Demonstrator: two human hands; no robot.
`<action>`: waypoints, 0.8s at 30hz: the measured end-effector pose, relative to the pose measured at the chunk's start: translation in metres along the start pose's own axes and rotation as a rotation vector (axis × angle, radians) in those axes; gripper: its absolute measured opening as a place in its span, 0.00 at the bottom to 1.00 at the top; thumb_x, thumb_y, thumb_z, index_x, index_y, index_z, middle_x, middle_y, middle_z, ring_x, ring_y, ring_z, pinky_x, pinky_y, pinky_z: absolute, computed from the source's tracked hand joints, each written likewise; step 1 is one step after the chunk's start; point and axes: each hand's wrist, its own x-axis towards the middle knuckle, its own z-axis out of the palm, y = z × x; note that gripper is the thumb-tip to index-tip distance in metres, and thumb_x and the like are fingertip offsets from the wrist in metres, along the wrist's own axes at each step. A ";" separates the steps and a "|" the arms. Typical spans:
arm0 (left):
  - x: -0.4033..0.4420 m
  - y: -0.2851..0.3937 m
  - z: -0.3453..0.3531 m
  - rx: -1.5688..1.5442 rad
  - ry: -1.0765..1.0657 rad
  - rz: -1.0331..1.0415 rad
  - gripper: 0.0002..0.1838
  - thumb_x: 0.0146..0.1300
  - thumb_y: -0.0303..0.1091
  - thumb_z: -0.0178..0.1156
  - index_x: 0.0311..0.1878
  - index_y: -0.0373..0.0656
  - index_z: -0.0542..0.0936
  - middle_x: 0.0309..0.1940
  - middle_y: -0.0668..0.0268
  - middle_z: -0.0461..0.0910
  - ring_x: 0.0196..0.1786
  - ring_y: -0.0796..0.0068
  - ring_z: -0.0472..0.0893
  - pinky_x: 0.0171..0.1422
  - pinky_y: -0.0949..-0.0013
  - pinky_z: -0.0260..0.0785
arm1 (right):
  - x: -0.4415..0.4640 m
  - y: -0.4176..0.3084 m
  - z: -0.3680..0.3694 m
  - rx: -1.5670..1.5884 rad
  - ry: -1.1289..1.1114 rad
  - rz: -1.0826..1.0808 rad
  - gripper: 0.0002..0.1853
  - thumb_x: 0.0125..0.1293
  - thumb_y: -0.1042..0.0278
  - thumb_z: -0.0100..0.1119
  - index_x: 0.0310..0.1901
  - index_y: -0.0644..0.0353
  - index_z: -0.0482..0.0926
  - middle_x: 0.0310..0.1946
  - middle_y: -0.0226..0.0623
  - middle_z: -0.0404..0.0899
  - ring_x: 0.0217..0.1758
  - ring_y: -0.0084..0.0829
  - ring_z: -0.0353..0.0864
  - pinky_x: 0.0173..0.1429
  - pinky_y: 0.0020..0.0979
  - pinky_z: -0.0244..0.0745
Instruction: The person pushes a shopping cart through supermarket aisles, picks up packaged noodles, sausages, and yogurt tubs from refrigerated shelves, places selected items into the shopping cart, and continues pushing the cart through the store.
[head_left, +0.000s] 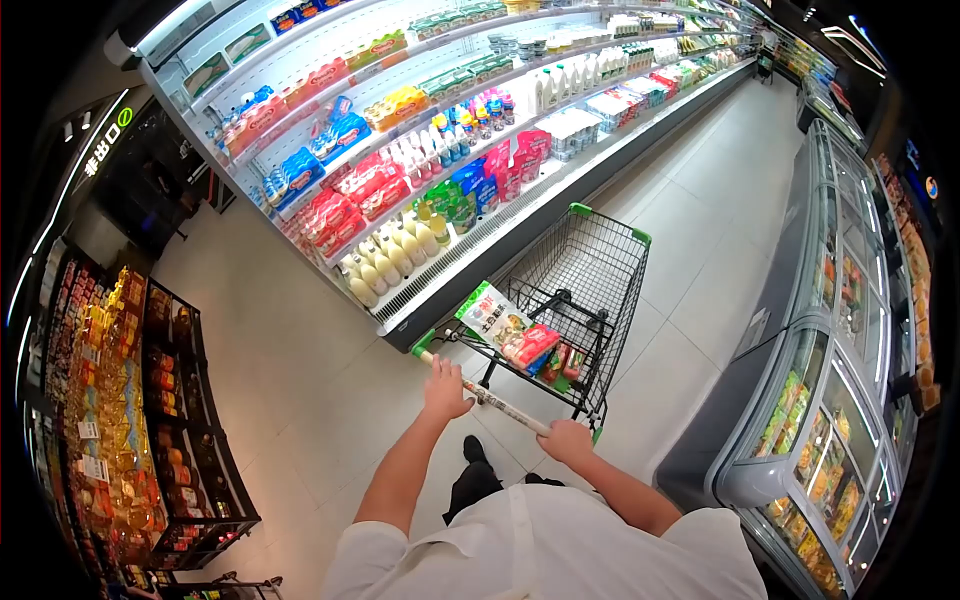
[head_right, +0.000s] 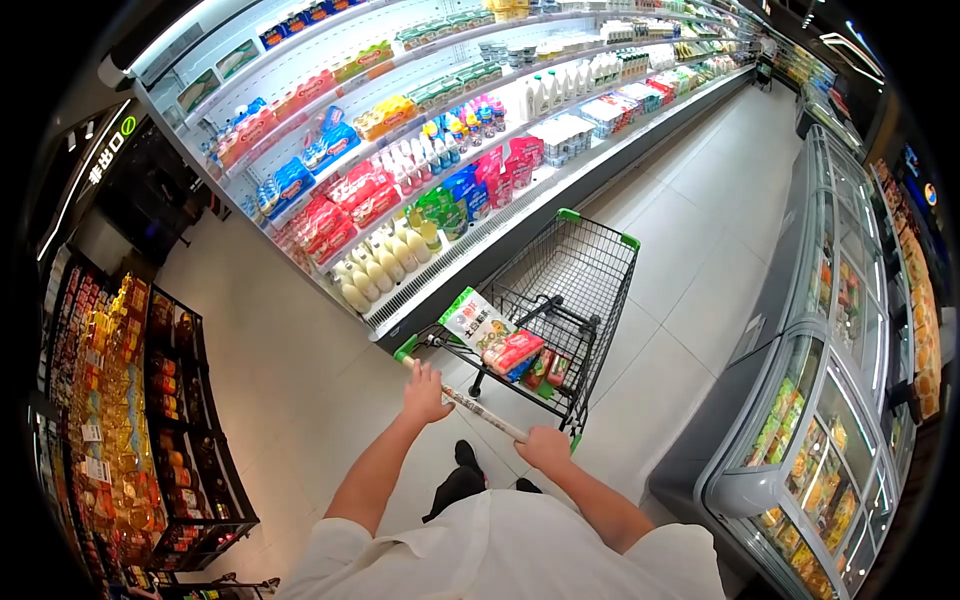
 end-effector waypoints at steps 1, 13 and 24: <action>0.016 -0.001 -0.003 -0.008 -0.015 0.029 0.48 0.56 0.55 0.83 0.73 0.39 0.73 0.86 0.45 0.60 0.93 0.34 0.49 0.79 0.25 0.68 | 0.011 0.001 -0.001 -0.003 0.019 0.009 0.26 0.68 0.37 0.64 0.40 0.55 0.94 0.36 0.47 0.93 0.40 0.54 0.94 0.47 0.54 0.90; 0.189 -0.013 -0.031 -0.009 -0.063 0.239 0.50 0.55 0.52 0.83 0.75 0.39 0.72 0.87 0.44 0.60 0.94 0.33 0.47 0.80 0.21 0.65 | 0.122 -0.015 -0.039 0.027 0.162 0.203 0.24 0.64 0.38 0.67 0.37 0.55 0.92 0.33 0.46 0.91 0.38 0.53 0.93 0.46 0.53 0.89; 0.292 0.005 -0.034 -0.004 -0.087 0.385 0.49 0.55 0.52 0.82 0.73 0.39 0.70 0.85 0.38 0.59 0.93 0.27 0.46 0.77 0.24 0.67 | 0.194 0.015 -0.057 0.064 0.345 0.246 0.22 0.61 0.40 0.74 0.35 0.53 0.89 0.30 0.43 0.89 0.36 0.52 0.91 0.42 0.53 0.85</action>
